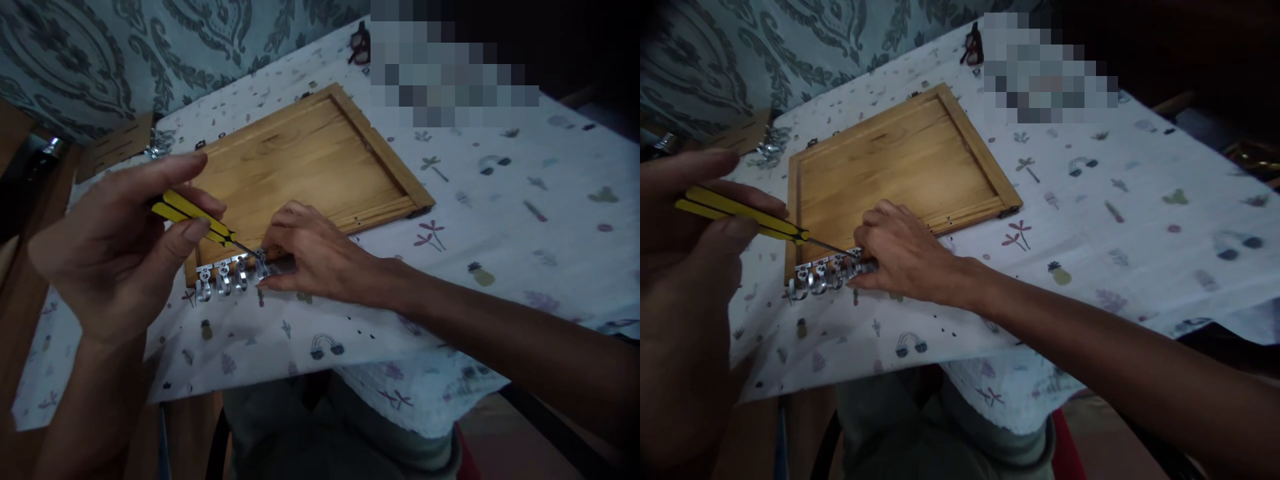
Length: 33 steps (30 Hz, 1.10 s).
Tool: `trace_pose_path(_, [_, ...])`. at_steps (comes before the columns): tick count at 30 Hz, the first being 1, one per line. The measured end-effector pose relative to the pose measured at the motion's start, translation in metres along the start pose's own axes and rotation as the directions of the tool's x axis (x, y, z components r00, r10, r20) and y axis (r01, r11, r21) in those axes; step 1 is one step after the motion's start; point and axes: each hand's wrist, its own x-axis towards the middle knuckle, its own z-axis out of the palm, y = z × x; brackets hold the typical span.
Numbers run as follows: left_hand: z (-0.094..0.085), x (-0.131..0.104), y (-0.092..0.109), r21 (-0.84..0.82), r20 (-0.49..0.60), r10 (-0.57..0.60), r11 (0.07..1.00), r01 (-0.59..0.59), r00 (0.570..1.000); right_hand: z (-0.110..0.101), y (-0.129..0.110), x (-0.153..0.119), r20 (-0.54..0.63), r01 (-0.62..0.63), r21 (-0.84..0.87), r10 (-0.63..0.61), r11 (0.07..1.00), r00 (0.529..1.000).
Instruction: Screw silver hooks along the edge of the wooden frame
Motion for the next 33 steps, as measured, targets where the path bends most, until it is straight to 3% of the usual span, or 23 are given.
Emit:
trace_pose_path(7, [0.012,0.002,-0.006,-0.022,-0.012,0.153,0.988,-0.154,0.988,-0.001,-0.001,0.001,0.021,-0.022,0.001,0.022,1.0,1.0])
trace_pose_path(11, [0.01,0.004,-0.013,0.015,-0.097,0.214,0.977,-0.214,0.972,0.001,0.0,0.001,0.004,-0.004,-0.012,0.004,1.0,1.0])
trace_pose_path(17, [0.006,0.002,-0.008,0.093,-0.125,0.161,0.984,-0.15,0.979,0.004,0.001,0.0,-0.013,-0.002,0.011,0.003,1.0,1.0])
trace_pose_path(23, [0.002,0.0,0.001,-0.048,-0.078,0.0,0.999,-0.004,0.997,0.004,0.002,0.001,-0.015,-0.008,0.026,0.009,1.0,1.0])
trace_pose_path(29, [0.005,0.002,-0.003,-0.055,-0.019,0.058,0.997,-0.059,0.998,0.004,0.002,0.0,-0.018,0.001,0.034,-0.001,0.999,1.0])
trace_pose_path(33, [0.002,0.001,-0.012,0.109,-0.023,0.118,0.987,-0.114,0.993,0.003,0.001,-0.001,-0.011,-0.01,0.03,0.01,0.999,1.0])
